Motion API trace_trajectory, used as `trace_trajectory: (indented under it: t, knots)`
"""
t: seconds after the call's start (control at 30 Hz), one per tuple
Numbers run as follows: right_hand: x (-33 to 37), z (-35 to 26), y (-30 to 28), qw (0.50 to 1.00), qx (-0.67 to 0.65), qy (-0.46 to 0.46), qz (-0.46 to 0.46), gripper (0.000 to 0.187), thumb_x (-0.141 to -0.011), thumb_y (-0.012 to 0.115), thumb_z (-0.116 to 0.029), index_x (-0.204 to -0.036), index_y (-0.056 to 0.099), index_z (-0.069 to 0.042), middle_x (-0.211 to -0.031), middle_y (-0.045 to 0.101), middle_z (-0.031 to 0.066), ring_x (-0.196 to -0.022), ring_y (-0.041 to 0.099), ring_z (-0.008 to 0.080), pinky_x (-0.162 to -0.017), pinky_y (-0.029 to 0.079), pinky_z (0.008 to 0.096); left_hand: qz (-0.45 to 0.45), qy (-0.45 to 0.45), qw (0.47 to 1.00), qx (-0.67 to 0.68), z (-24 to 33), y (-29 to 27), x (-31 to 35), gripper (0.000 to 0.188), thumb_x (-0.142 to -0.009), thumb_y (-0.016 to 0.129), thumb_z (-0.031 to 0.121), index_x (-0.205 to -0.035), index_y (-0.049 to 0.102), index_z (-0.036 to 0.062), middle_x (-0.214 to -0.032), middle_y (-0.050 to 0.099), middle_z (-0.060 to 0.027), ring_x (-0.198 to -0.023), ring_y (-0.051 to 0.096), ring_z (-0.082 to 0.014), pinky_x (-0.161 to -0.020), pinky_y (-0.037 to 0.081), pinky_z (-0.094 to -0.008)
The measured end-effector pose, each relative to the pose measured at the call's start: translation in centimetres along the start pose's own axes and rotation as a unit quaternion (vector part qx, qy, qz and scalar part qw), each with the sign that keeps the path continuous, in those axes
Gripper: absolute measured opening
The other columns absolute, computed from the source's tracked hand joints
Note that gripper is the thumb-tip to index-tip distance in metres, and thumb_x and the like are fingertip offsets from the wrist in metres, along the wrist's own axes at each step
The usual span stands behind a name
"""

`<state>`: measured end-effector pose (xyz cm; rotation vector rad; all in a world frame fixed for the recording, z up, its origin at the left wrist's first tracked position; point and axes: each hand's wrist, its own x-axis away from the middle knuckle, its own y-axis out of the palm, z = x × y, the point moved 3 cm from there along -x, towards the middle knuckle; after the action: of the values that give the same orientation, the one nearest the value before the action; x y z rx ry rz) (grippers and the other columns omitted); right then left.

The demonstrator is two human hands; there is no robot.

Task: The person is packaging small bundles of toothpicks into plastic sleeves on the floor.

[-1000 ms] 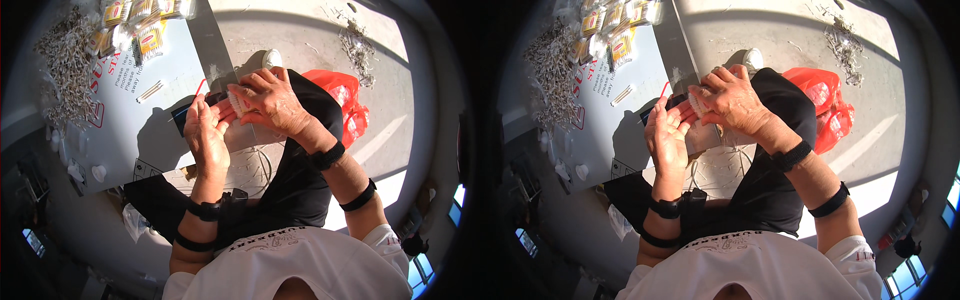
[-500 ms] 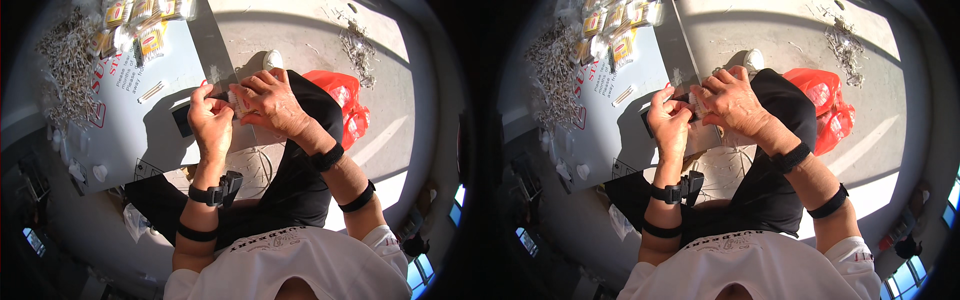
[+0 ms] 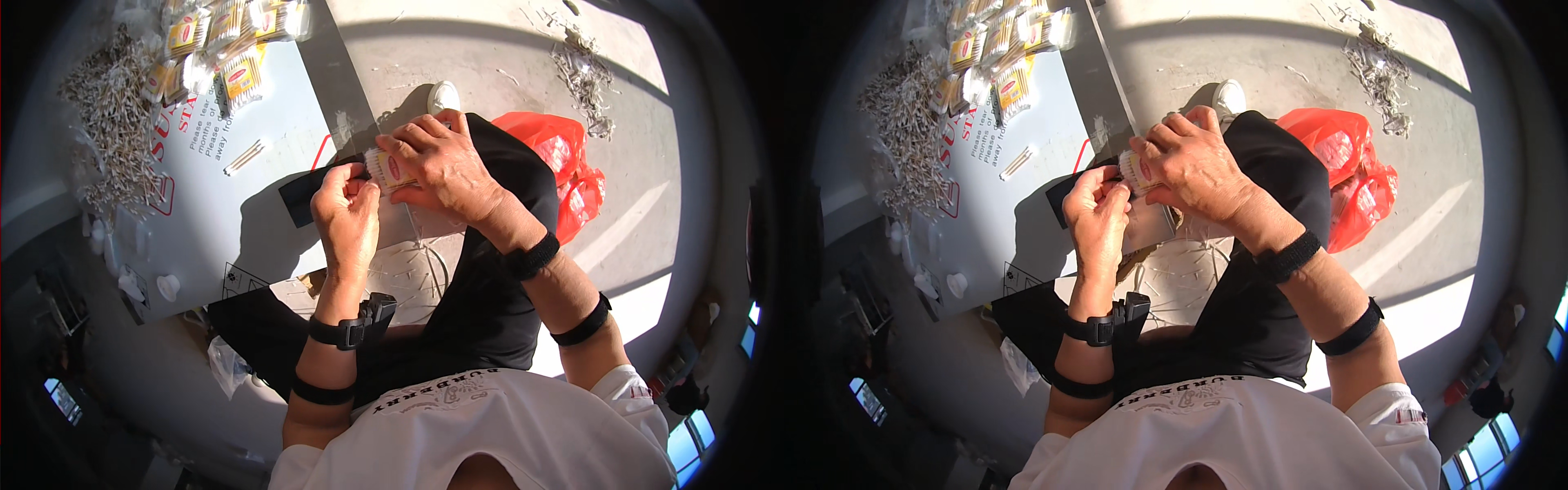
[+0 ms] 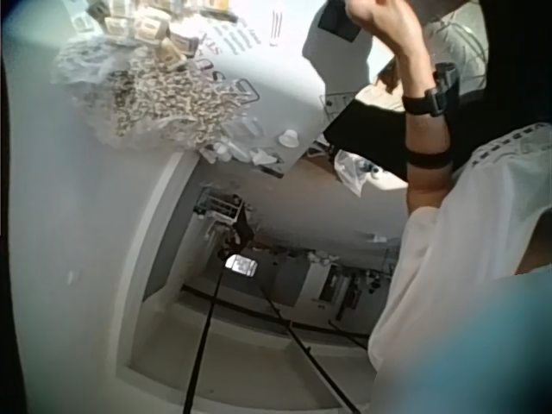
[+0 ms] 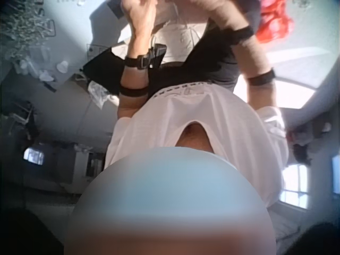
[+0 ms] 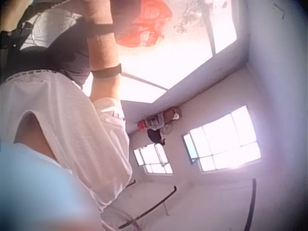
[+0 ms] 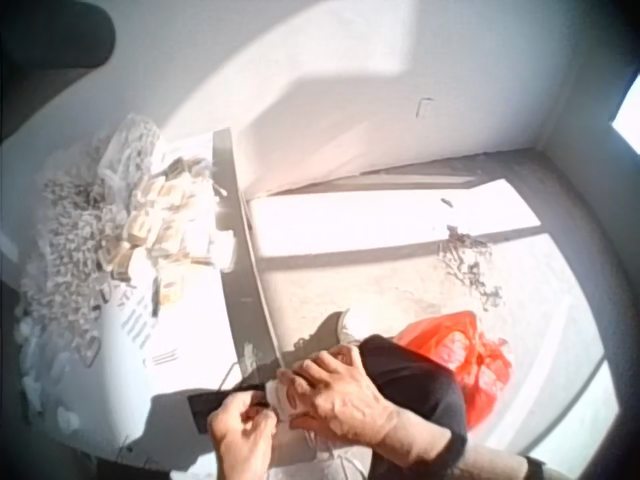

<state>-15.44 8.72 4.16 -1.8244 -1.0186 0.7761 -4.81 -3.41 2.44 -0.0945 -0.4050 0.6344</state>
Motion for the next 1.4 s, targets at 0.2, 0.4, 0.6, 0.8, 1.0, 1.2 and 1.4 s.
trace_trajectory:
  t: [0.2,0.4,0.6,0.8,1.0,1.2,1.4]
  knots:
    - [-0.2,0.5,-0.1,0.999,0.020,-0.015,-0.022,0.075,-0.060,0.083,-0.035,-0.128,0.058,-0.019,-0.108,0.062,0.0009,-0.106,0.056,0.0195,-0.096,0.034,0.0417,-0.013,-0.178,0.950,0.255,0.9,1.1,2.1,0.036,-0.094,0.061,0.021,-0.124,0.059,0.0012,-0.063,0.050,0.0023,-0.042,0.036,-0.0034,-0.038,0.027,-0.0189]
    - [0.0,0.6,0.2,1.000,-0.018,-0.009,-0.003,0.073,-0.063,0.082,-0.036,-0.131,0.057,-0.023,-0.108,0.060,-0.0006,-0.106,0.056,0.0194,-0.094,0.035,0.0421,-0.112,-0.047,0.989,0.090,-2.3,0.6,3.3,0.059,-0.100,0.052,0.024,-0.151,0.028,0.0075,-0.077,0.060,-0.0029,-0.058,0.055,-0.0105,-0.053,0.046,-0.0252]
    - [0.1,1.4,0.8,0.999,-0.006,-0.022,-0.039,0.071,-0.067,0.079,-0.037,-0.133,0.055,-0.023,-0.108,0.060,-0.0002,-0.105,0.056,0.0201,-0.095,0.034,0.0433,-0.152,0.041,0.978,-0.138,-0.7,0.6,3.2,0.068,-0.090,0.055,0.003,-0.150,0.022,0.0023,-0.092,0.066,-0.0151,-0.076,0.065,-0.0305,-0.075,0.054,-0.0366]
    - [0.3,1.4,0.8,0.998,0.027,-0.046,-0.020,0.076,-0.068,0.078,-0.037,-0.137,0.050,-0.022,-0.109,0.059,-0.0006,-0.107,0.055,0.0201,-0.097,0.033,0.0453,-0.103,0.181,0.818,-0.536,1.6,-0.7,3.1,0.078,-0.083,0.069,0.040,-0.143,0.038,0.0009,-0.144,0.037,-0.0237,-0.135,0.034,-0.0388,-0.101,0.035,-0.0544]
    - [0.2,0.6,0.7,0.998,0.035,-0.055,0.014,0.080,-0.066,0.079,-0.041,-0.136,0.050,-0.019,-0.118,0.055,0.0005,-0.111,0.052,0.0195,-0.099,0.033,0.0459,-0.038,0.252,0.817,-0.517,-1.2,0.2,2.9,0.087,-0.091,0.043,0.063,-0.142,0.035,-0.0070,-0.157,0.012,-0.0249,-0.147,0.005,-0.0393,-0.114,0.004,-0.0604]
    - [0.0,0.1,0.4,0.996,0.067,-0.058,-0.017,0.083,-0.063,0.080,-0.043,-0.135,0.051,-0.014,-0.123,0.052,0.0020,-0.117,0.049,0.0199,-0.101,0.032,0.0472,-0.072,0.227,0.813,-0.532,-1.2,1.3,2.8,0.091,-0.093,0.035,0.067,-0.141,0.033,-0.0102,-0.158,0.008,-0.0238,-0.147,0.003,-0.0391,-0.114,0.002,-0.0606]
    - [-0.3,0.0,0.5,0.996,0.052,-0.072,-0.031,0.082,-0.063,0.080,-0.041,-0.133,0.053,-0.011,-0.123,0.052,0.0036,-0.117,0.048,0.0213,-0.099,0.032,0.0471,-0.073,0.224,0.823,-0.518,-0.8,1.2,3.0,0.094,-0.088,0.051,0.062,-0.148,0.024,-0.0054,-0.158,0.006,-0.0238,-0.147,0.002,-0.0399,-0.114,0.003,-0.0613]
